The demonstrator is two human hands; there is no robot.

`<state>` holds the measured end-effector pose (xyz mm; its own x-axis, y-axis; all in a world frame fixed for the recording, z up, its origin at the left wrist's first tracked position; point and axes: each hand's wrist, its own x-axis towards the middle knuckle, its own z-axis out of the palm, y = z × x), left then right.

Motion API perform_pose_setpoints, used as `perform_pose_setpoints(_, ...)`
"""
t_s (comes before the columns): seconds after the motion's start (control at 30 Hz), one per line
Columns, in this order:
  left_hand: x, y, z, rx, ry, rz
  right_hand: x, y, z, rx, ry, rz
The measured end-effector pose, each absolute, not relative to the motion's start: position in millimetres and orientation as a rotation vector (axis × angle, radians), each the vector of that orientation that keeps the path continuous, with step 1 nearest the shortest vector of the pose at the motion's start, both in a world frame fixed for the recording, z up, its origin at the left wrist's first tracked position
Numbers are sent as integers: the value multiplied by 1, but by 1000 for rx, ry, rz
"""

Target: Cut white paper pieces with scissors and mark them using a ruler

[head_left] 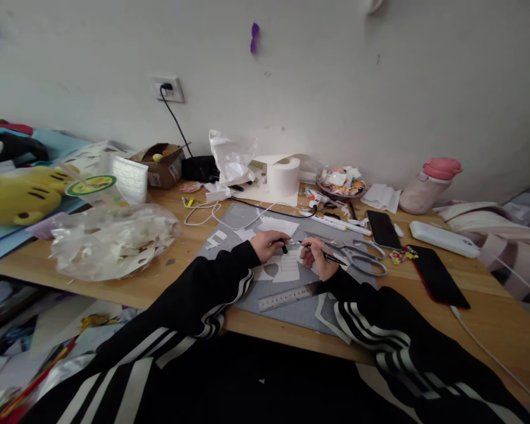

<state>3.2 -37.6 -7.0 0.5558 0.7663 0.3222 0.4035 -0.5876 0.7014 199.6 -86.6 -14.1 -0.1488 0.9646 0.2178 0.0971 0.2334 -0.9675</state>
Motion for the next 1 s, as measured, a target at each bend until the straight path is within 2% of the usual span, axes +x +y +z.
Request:
perform_pose_setpoints(0.57,3,-44,6,2036,1156,918,197,-86,-10,-1102,-1447,1115)
perform_pose_setpoints(1.0,0,-44,1,2104,920,782,197,-87,-10,-1107,-1496,1089)
